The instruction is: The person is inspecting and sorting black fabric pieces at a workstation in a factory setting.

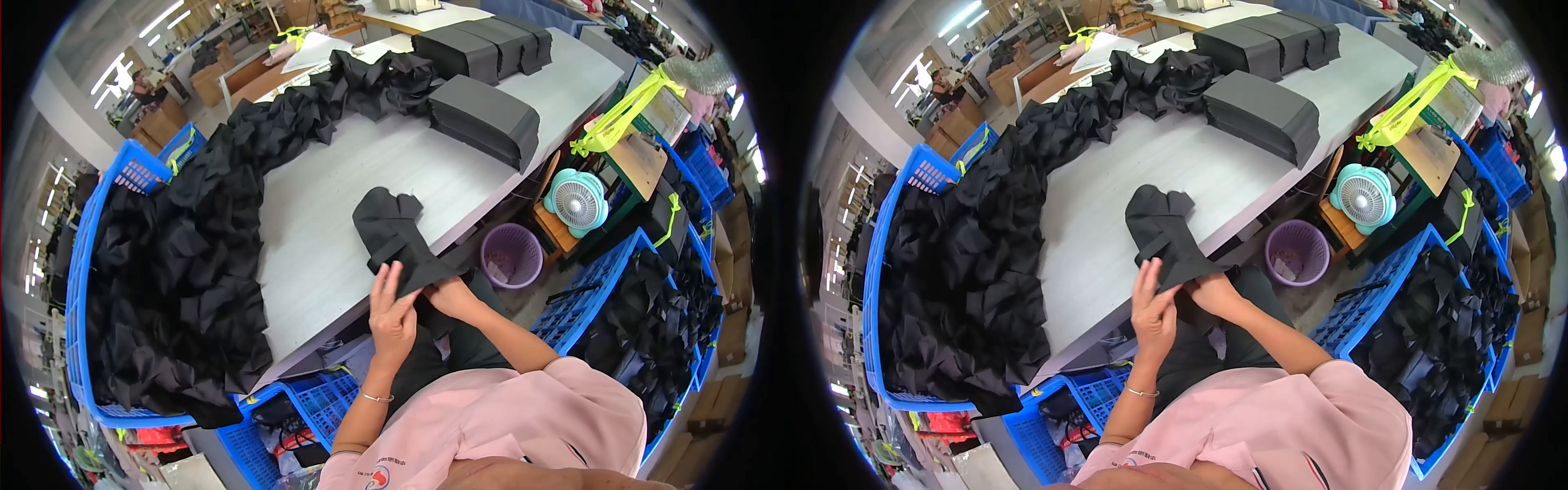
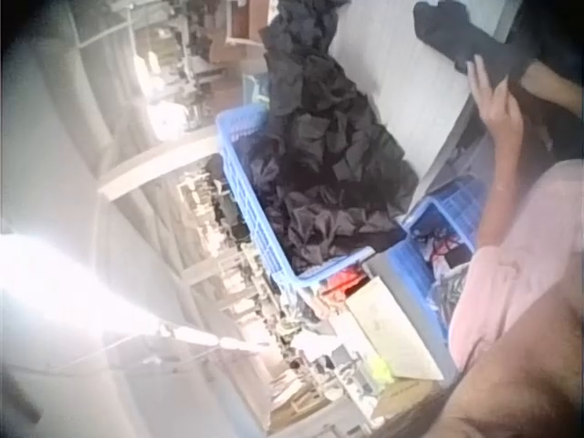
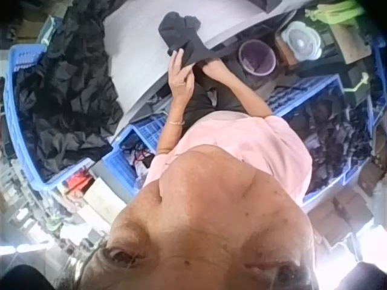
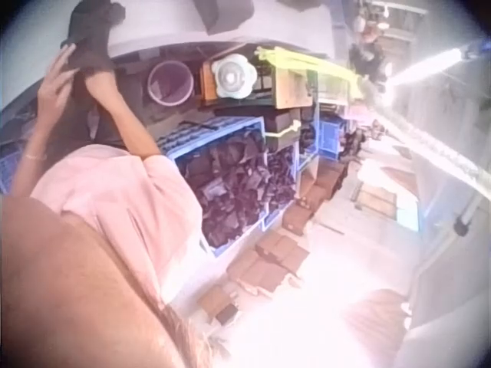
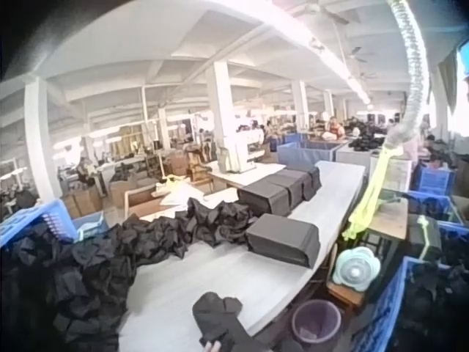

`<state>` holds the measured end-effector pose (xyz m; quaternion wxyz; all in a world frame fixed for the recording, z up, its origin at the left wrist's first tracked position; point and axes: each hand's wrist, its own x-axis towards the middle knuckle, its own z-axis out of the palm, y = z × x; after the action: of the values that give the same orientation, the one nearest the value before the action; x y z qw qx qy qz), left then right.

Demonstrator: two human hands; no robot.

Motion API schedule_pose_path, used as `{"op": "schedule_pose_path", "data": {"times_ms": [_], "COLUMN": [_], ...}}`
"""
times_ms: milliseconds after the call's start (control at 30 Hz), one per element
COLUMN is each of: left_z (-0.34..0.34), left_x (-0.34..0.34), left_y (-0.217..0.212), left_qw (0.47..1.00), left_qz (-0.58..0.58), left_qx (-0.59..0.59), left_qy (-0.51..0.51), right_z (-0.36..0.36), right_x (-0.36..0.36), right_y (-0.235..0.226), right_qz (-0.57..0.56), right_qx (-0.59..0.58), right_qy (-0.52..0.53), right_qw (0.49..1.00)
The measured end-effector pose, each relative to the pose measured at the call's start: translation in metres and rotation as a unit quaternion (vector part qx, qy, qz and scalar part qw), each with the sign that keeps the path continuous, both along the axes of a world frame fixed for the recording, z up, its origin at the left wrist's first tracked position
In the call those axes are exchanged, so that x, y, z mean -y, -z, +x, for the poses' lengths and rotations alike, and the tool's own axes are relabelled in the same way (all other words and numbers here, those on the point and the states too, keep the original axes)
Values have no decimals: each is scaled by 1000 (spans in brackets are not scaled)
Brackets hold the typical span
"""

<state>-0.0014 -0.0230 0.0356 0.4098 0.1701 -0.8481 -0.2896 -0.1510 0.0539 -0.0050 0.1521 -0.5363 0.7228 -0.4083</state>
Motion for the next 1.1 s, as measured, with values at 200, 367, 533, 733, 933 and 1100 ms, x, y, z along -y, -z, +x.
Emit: {"op": "schedule_pose_path", "data": {"times_ms": [200, 367, 533, 733, 933, 1100], "left_z": [24, 4, -13, -12, -14, -13], "left_x": [-33, -43, -37, -38, -37, -40], "left_y": [20, 4, -5, -12, -9, -4], "left_qw": [995, 988, 981, 973, 979, 977], "left_qz": [28, 123, 104, 144, 112, 144], "left_qx": [-84, -77, -100, -105, -120, -125], "left_qy": [-48, -58, -132, -150, -120, -98], "right_z": [21, 8, 21, 24, 25, 26], "right_x": [6, 2, 7, 0, 0, 4], "right_y": [-35, -32, -49, -50, -36, -35], "right_qz": [-173, -93, -170, -168, -172, -177], "right_qx": [641, 653, 674, 663, 699, 686], "right_qy": [176, 125, 71, 75, 93, 110], "right_qw": [726, 741, 716, 726, 688, 697]}}
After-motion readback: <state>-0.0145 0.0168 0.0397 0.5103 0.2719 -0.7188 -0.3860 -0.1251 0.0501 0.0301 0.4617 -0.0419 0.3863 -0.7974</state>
